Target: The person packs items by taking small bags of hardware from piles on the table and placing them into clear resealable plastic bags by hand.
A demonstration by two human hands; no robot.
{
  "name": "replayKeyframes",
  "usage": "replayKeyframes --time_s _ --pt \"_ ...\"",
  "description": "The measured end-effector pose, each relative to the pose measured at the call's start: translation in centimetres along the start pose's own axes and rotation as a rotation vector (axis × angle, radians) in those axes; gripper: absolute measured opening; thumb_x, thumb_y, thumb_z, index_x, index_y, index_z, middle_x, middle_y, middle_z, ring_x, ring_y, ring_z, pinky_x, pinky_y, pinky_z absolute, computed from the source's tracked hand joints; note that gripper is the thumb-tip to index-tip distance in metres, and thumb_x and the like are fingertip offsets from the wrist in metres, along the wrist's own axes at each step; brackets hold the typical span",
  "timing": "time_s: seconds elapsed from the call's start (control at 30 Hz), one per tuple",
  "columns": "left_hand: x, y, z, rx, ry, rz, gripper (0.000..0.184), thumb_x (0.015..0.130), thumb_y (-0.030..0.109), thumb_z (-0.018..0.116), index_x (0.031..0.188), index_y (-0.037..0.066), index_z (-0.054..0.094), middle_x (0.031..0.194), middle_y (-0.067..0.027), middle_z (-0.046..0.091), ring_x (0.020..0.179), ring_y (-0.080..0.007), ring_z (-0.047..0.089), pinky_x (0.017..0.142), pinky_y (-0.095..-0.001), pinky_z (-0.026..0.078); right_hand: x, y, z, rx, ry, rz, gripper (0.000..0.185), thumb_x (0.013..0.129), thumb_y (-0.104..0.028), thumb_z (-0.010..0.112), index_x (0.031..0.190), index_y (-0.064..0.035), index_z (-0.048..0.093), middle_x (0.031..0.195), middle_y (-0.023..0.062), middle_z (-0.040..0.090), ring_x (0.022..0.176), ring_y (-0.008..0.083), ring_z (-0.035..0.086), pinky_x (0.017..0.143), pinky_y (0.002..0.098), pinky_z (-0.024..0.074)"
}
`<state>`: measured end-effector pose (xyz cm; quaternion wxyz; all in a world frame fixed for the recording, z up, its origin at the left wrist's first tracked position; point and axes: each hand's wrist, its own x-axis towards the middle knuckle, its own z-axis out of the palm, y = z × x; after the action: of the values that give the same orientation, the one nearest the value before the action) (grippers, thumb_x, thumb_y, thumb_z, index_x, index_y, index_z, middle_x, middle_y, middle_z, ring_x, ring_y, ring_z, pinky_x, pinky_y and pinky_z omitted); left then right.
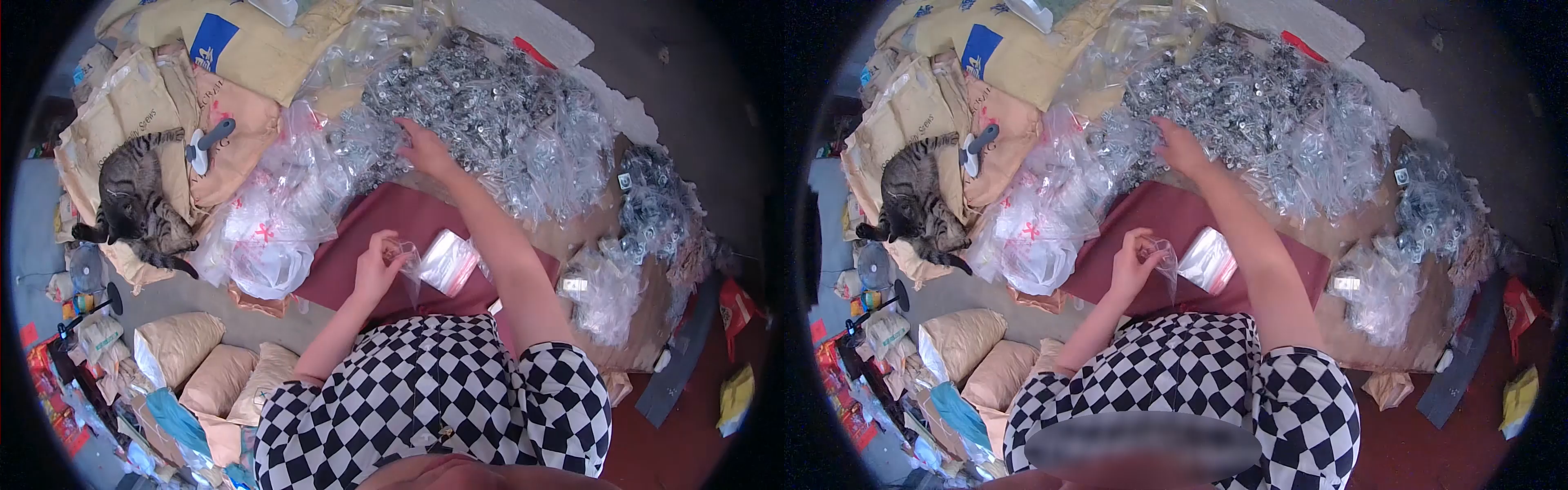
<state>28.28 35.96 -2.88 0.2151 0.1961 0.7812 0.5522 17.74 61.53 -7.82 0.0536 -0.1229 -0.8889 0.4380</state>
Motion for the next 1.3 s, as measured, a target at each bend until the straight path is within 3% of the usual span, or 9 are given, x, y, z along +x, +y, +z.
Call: replayKeyframes --time_s 0.17,0.23,0.43,0.63,0.73,0.87,1.0,1.23,1.3 --pt "0.7 -0.1 -2.2 -0.017 0.059 -0.047 0.022 0.082 0.017 0.079 0.095 0.006 0.066 0.084 -0.0087 0.06 0.075 -0.0263 0.062 0.072 -0.0354 0.052 4.1 2.2 1.9 -0.384 0.052 -0.097 0.048 0.082 -0.013 0.076 0.127 -0.0068 0.061 0.111 0.0214 0.066 0.102 0.0356 0.065 0.09 0.0408 0.0519" --pt "1.3 -0.3 -3.5 0.541 0.157 0.363 0.018 0.083 0.015 0.075 0.097 0.006 0.066 0.093 -0.0101 0.06 0.094 -0.032 0.059 0.088 -0.0416 0.048 3.4 2.6 0.7 -0.048 0.082 -0.082 0.03 0.088 -0.015 0.072 0.116 -0.0062 0.065 0.111 0.0163 0.067 0.105 0.0332 0.065 0.089 0.0434 0.0532" --pt "2.3 -3.1 -4.3 0.521 0.093 0.379 0.015 0.084 0.006 0.068 0.098 0.007 0.068 0.095 -0.0093 0.058 0.102 -0.0348 0.055 0.095 -0.0464 0.043 -1.6 3.3 -7.4 1.367 0.201 0.443 0.033 0.094 -0.018 0.071 0.124 -0.0076 0.06 0.112 0.0023 0.067 0.106 0.0184 0.065 0.089 0.0357 0.0535" --pt "5.2 -1.9 -2.7 0.455 -0.137 0.398 0.044 0.086 0.004 0.063 0.129 0.01 0.063 0.107 -0.013 0.064 0.11 -0.0309 0.06 0.101 -0.0521 0.043 4.3 2.1 -8.4 -0.11 0.177 -0.068 0.059 0.085 -0.02 0.078 0.137 -0.0052 0.052 0.12 0.0192 0.066 0.109 0.0337 0.064 0.096 0.0429 0.0516" --pt "4.9 -0.6 -2.3 0.439 -0.264 0.216 0.059 0.086 0.015 0.069 0.143 0.014 0.052 0.104 -0.0135 0.069 0.093 -0.0321 0.066 0.085 -0.0474 0.051 6.8 3.6 -6.6 -0.378 0.057 0.079 0.068 0.079 -0.021 0.082 0.139 -0.0104 0.053 0.126 0.027 0.061 0.118 0.0406 0.061 0.097 0.0433 0.0504" --pt "3.9 -0.7 -2.3 0.452 -0.285 0.066 0.062 0.087 0.026 0.073 0.145 0.018 0.051 0.087 -0.0123 0.072 0.074 -0.0324 0.069 0.066 -0.0414 0.055 6.6 4.6 -6.1 -0.243 0.149 0.208 0.06 0.084 -0.026 0.079 0.136 -0.0078 0.055 0.126 0.0215 0.064 0.118 0.0374 0.062 0.095 0.0432 0.051" --pt "2.7 -2.6 -3.5 0.599 -0.252 0.031 0.041 0.091 0.021 0.068 0.131 0.017 0.065 0.084 -0.0147 0.072 0.076 -0.0349 0.07 0.066 -0.0425 0.055 -1.6 6.8 -8.6 1.335 0.267 0.237 0.037 0.095 -0.033 0.069 0.124 -0.0113 0.062 0.116 0.0052 0.067 0.111 0.0184 0.063 0.091 0.0371 0.0516" --pt "2.5 -2.1 -3.5 0.422 -0.182 0.244 0.026 0.091 0.008 0.063 0.115 0.012 0.073 0.096 -0.0146 0.071 0.088 -0.0358 0.067 0.076 -0.044 0.053 -15.3 6.1 -15.9 1.127 0.411 0.561 0.035 0.09 -0.031 0.073 0.119 -0.0135 0.064 0.116 0.0044 0.067 0.11 0.0184 0.062 0.091 0.0359 0.0507" --pt "2.7 -0.9 -3.1 0.428 -0.201 0.333 0.028 0.091 0.004 0.061 0.118 0.01 0.07 0.098 -0.0142 0.068 0.093 -0.0346 0.064 0.08 -0.0433 0.051 -18.0 4.2 -15.8 0.303 -0.045 0.526 0.044 0.082 -0.035 0.078 0.119 -0.014 0.065 0.117 0.0104 0.069 0.108 0.0244 0.066 0.09 0.0403 0.0524"
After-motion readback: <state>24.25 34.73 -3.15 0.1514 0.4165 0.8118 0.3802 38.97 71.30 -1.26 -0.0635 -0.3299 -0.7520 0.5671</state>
